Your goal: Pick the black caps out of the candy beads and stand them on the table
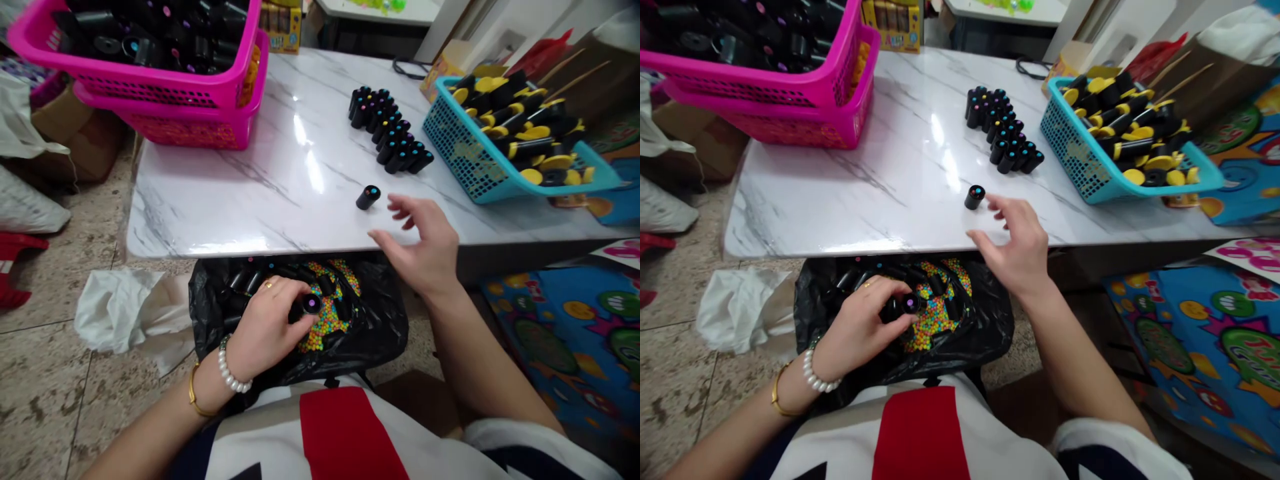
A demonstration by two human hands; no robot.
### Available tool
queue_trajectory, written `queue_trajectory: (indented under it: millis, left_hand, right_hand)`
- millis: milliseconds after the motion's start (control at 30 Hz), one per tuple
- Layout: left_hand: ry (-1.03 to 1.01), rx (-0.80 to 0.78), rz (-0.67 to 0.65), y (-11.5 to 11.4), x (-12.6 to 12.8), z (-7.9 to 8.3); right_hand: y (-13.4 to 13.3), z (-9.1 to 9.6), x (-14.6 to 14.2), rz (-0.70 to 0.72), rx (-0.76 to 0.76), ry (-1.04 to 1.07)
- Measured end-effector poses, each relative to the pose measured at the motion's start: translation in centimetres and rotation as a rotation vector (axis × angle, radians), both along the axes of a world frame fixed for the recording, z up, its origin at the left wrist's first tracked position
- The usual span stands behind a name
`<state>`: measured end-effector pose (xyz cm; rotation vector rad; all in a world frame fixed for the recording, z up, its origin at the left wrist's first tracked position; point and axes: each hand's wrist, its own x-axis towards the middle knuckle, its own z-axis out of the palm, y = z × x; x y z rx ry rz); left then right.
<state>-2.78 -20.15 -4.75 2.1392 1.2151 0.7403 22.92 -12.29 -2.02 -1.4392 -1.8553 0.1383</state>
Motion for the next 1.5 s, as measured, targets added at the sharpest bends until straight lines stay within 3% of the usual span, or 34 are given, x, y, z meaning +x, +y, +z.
queue_trajectory:
  millis: [100,200,333,467,567,667,767,900,967,1067,1200,1300,1367,1500]
  left_hand:
    - [-0.076,-0.049,0.031,0.0,0.5,0.1]
    - [0.091,-0.074,-0.093,-0.3,1.0,-0.2]
    - [0.375,-0.043,-0.354,-0.9,0.4,-0.5]
    - [0.469,-0.073,-0.428,-1.0,-0.6,-0.3]
    - [0.503,-0.071,-0.444,-0.8,-1.1,0.1]
    - [0.513,-0.067,-0.473,-0.7,-1.7,0.2]
    - [0.491,-0.075,-0.505,-0.7,-2.2,0.1]
    - [0.444,-0.060,-0.463,-0.7,-2.1,0.2]
    - [0.414,-0.031,-0.403,-0.6,-2.0,0.2]
    - [0.433,-0.007,-0.380,-0.8,-2.0,0.2]
    - [0.495,0.003,-0.383,-1.2,-1.7,-0.2]
    - [0.504,0.040,-0.301,-1.3,-1.4,-0.2]
    - [0.504,0.033,-0.249,-1.1,-1.3,0.1]
    - [0.463,-0.020,-0.215,-0.6,-1.5,0.3]
  right_hand:
    - [-5.9,-0.6,-2.0,0.354,-0.361,0.114]
    - [-9.2,-3.2,-3.1,0.488,-0.620,0.115]
    - [-9.3,-6.0,-3.3,0.512,-0.513,-0.267]
    - [-8.2,-6.2,-4.2,0.634,-0.485,-0.642]
    - [-7.7,-6.0,-4.7,0.729,-0.539,-0.538]
    - [-7.6,-5.9,-4.0,0.758,-0.641,-0.164]
    - [-8.0,-5.7,-3.0,0.716,-0.778,0.158]
    - [-8.4,-4.2,-1.9,0.640,-0.831,0.362]
    - [-8.0,-2.9,-1.3,0.557,-0.727,0.385]
    - [-5.9,-1.3,0.3,0.305,-0.441,0.322]
    - [-1.2,-1.2,2.6,-0.034,-0.134,0.074]
    - [1.8,-2.1,3.6,-0.110,-0.122,0.097]
    - [2.5,-2.3,3.7,-0.125,-0.140,0.138]
    - [-0.5,-1.9,2.1,-0.187,-0.080,0.158]
